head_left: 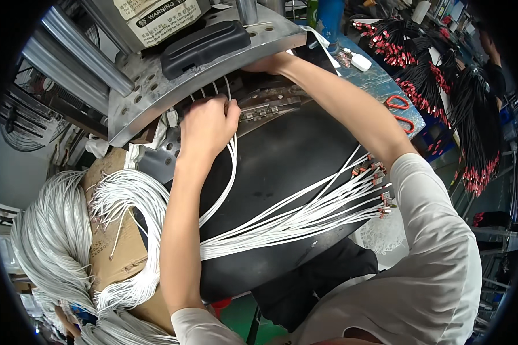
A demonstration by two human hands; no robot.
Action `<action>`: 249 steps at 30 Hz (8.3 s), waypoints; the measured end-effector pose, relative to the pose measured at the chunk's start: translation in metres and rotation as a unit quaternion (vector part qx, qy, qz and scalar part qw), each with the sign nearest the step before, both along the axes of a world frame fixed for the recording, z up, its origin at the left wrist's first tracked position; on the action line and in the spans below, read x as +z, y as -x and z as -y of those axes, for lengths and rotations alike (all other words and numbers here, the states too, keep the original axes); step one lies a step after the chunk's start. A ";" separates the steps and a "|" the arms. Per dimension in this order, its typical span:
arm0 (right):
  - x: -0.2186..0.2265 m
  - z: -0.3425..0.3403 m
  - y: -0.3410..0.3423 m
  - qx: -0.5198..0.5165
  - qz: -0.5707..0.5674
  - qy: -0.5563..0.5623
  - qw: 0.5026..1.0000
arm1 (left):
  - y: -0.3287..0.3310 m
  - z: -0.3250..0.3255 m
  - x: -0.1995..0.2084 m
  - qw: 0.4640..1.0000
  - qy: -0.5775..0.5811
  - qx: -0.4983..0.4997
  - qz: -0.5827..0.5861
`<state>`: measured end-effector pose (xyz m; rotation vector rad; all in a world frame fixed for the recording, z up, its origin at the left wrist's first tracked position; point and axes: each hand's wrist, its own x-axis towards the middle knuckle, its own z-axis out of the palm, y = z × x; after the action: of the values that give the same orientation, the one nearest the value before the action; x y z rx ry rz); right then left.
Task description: The recorder is seen organizing white wires and inserting them into connectors at a manual assembly station.
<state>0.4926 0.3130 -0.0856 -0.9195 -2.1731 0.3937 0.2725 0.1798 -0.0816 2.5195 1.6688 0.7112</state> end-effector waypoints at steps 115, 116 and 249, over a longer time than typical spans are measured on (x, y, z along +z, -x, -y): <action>0.015 0.205 -0.045 -0.039 0.082 0.277 0.956 | -0.043 0.122 -0.007 0.670 0.465 -0.051 0.576; 0.015 0.199 -0.046 -0.013 -0.047 0.384 0.922 | -0.044 0.123 -0.008 0.685 0.455 -0.039 0.568; 0.034 0.205 -0.106 0.011 0.316 0.095 0.944 | -0.062 0.202 0.003 0.980 -0.007 -0.193 0.048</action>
<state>0.5988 0.1078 -0.0514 -1.2573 -2.7623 0.3547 0.3340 -0.0218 -0.0782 2.6525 1.0983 0.7867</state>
